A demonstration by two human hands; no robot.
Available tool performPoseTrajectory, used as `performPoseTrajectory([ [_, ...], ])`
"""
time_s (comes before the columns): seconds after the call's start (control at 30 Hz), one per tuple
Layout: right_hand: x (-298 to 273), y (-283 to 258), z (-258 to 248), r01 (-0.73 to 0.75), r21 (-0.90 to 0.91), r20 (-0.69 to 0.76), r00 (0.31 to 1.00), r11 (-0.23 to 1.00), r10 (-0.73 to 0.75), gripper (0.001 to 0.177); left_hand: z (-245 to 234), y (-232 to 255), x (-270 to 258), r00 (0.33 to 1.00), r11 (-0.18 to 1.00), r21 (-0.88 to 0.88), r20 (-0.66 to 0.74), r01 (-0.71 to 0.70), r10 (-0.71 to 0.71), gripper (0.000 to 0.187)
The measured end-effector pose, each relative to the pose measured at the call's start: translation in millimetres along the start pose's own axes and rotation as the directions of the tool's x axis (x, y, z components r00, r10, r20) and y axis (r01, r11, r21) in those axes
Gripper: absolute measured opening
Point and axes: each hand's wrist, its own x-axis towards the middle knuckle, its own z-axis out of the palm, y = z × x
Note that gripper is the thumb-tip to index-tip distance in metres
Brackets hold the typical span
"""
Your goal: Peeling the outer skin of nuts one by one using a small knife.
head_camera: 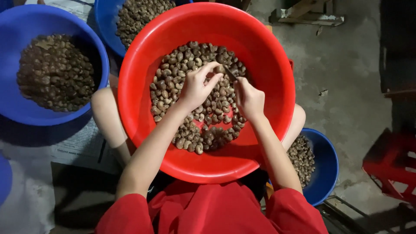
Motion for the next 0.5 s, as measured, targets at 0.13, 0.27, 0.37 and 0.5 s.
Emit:
performPoseTrajectory([
  [0.13,2.1,18.2,7.8,-0.106,-0.099,0.114,0.987,0.989,0.117,0.015,-4.6,0.5,4.6,1.0,1.0,-0.009,-0.009,-0.02,0.02,0.022],
  [0.27,2.0,3.0,-0.8,-0.033,0.073,-0.016,0.999,0.997,0.034,0.005,-15.4,24.2,5.1,0.999,0.998,-0.067,-0.041,0.019,-0.021,0.022],
  [0.37,5.9,-2.8,-4.7,-0.064,0.209,0.028,0.998,0.976,0.059,0.008,-20.0,36.6,11.0,0.999,0.988,-0.152,0.015,0.039,-0.037,0.019],
  [0.5,4.2,2.9,11.3,-0.304,0.843,0.187,0.939,0.444,0.288,0.007,-25.6,50.1,6.5,0.989,0.991,-0.125,0.148,0.037,-0.018,0.021],
])
